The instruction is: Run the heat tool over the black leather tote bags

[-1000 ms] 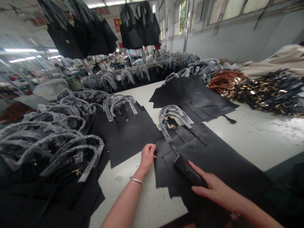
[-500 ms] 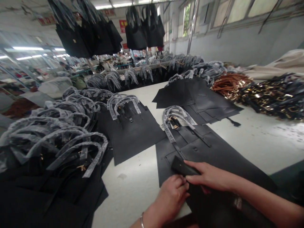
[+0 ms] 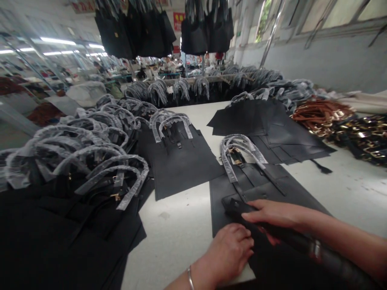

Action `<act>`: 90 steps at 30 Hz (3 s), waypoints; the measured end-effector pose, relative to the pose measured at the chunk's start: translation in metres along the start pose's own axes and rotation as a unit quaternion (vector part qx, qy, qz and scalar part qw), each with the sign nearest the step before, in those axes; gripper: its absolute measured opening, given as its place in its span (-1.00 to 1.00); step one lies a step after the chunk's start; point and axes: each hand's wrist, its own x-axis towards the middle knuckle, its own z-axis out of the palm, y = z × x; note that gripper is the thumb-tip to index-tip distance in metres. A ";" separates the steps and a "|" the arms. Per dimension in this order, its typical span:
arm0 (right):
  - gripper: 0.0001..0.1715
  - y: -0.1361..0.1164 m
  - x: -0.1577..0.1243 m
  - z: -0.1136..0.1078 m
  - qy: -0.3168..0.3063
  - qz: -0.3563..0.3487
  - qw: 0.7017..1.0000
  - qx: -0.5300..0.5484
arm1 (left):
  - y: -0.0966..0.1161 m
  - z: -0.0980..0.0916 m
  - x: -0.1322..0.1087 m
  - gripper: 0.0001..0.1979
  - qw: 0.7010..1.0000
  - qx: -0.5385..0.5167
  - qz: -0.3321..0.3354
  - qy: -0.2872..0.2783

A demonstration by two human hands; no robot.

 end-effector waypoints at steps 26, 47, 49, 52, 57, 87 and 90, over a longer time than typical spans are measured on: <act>-0.09 0.001 -0.015 -0.013 0.170 -0.180 0.967 0.066 | -0.007 0.000 -0.010 -0.91 0.995 0.078 -0.032 0.053; -0.54 0.135 -0.054 -0.084 0.253 -0.076 0.925 0.274 | -0.019 0.022 0.125 -0.56 0.970 0.113 -0.203 0.075; -0.60 0.128 -0.045 -0.097 0.235 -0.067 0.930 0.274 | -0.019 0.027 0.124 -0.58 0.972 0.118 -0.185 0.080; -0.62 0.112 -0.030 -0.110 0.258 -0.083 0.930 0.248 | -0.017 0.028 0.119 -0.57 0.977 0.099 -0.172 0.083; -0.52 0.084 -0.022 -0.112 0.315 -0.170 0.908 0.217 | -0.024 0.029 0.117 -0.63 0.972 -0.005 -0.181 0.149; -0.04 0.048 -0.025 -0.067 0.225 -0.245 0.929 0.161 | -0.052 -0.037 0.181 -0.82 0.847 -0.454 -0.266 0.080; -0.01 0.053 -0.024 -0.062 0.236 -0.237 0.930 0.152 | -0.047 -0.033 0.176 -0.79 0.834 -0.474 -0.276 0.056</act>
